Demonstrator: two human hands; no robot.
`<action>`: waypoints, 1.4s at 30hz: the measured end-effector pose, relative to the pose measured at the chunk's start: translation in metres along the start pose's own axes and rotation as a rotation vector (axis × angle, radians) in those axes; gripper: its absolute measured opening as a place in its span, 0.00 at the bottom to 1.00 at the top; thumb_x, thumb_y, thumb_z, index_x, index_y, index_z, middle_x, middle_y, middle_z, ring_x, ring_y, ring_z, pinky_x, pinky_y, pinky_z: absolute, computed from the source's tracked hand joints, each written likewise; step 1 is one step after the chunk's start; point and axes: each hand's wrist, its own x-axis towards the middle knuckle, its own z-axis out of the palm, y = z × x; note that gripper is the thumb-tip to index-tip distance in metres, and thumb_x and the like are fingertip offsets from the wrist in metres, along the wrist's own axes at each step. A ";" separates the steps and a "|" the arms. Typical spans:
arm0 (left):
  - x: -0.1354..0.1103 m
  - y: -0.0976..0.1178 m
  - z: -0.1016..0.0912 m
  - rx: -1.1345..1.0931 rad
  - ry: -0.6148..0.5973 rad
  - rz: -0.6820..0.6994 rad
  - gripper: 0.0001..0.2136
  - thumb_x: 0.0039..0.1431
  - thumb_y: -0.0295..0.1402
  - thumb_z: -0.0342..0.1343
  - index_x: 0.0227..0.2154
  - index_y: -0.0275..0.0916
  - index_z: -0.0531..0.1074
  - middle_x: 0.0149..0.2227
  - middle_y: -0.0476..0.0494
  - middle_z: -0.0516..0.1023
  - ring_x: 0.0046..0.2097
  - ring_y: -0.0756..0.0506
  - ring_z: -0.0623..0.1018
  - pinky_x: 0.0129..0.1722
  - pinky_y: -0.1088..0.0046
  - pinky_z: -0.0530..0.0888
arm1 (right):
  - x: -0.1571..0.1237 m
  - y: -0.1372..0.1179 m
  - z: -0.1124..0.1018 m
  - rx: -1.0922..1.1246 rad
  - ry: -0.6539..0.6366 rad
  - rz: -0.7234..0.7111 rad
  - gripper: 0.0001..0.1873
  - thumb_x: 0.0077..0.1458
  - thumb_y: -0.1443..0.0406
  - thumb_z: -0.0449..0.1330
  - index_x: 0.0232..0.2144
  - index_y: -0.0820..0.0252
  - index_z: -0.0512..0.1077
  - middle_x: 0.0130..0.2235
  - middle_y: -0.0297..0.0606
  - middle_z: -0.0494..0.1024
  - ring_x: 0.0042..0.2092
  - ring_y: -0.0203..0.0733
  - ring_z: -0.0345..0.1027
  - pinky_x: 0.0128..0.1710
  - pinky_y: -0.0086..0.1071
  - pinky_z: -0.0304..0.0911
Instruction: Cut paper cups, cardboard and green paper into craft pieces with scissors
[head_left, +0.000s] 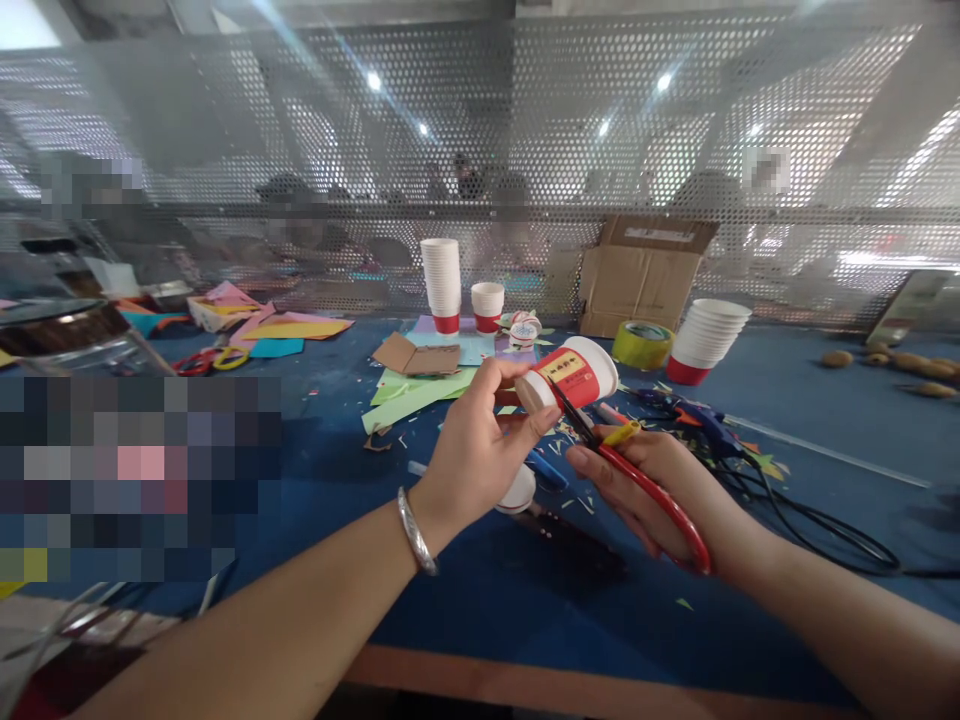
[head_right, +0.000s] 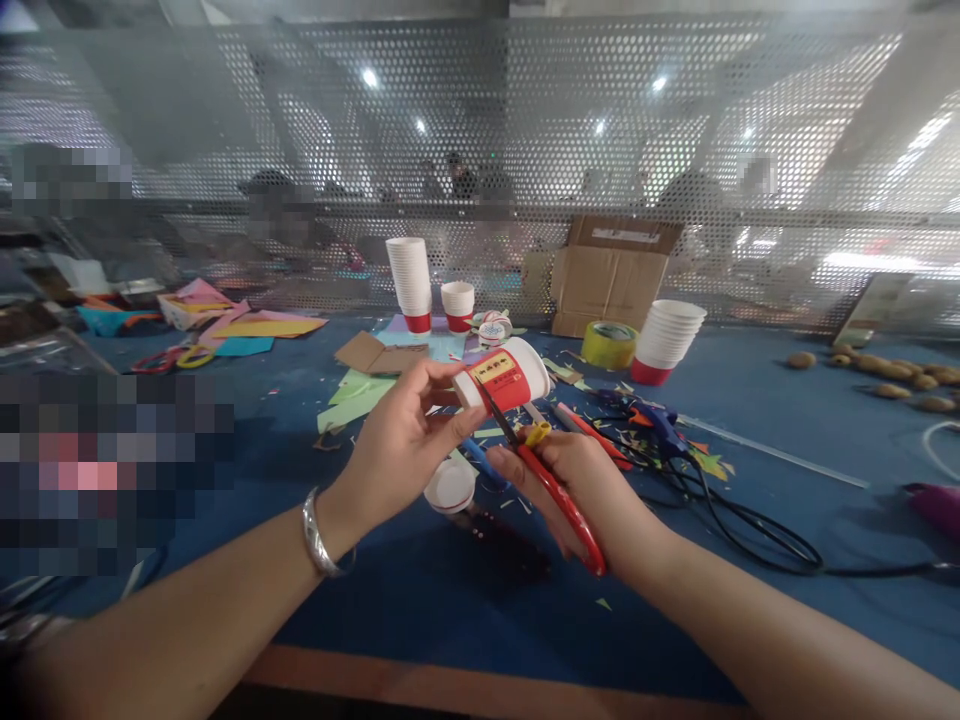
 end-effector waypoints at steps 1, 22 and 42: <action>0.000 0.002 -0.001 0.019 0.010 0.030 0.16 0.60 0.38 0.63 0.48 0.41 0.69 0.48 0.37 0.78 0.49 0.40 0.78 0.48 0.63 0.76 | 0.000 0.000 0.000 -0.019 0.015 -0.026 0.29 0.57 0.45 0.61 0.15 0.53 0.59 0.09 0.30 0.63 0.12 0.36 0.57 0.13 0.32 0.53; 0.010 0.001 -0.003 -0.540 -0.031 -0.350 0.16 0.54 0.38 0.69 0.41 0.37 0.73 0.39 0.44 0.80 0.40 0.48 0.80 0.44 0.70 0.77 | 0.003 0.001 -0.003 -0.110 0.085 -0.274 0.21 0.58 0.50 0.62 0.22 0.56 0.67 0.21 0.31 0.68 0.25 0.39 0.65 0.26 0.31 0.61; -0.001 0.003 0.005 -0.221 0.097 -0.001 0.16 0.57 0.35 0.67 0.45 0.41 0.70 0.44 0.44 0.80 0.45 0.46 0.79 0.45 0.69 0.77 | 0.000 0.003 0.002 -0.120 0.181 -0.287 0.22 0.58 0.47 0.62 0.25 0.57 0.68 0.23 0.31 0.67 0.26 0.37 0.61 0.25 0.31 0.60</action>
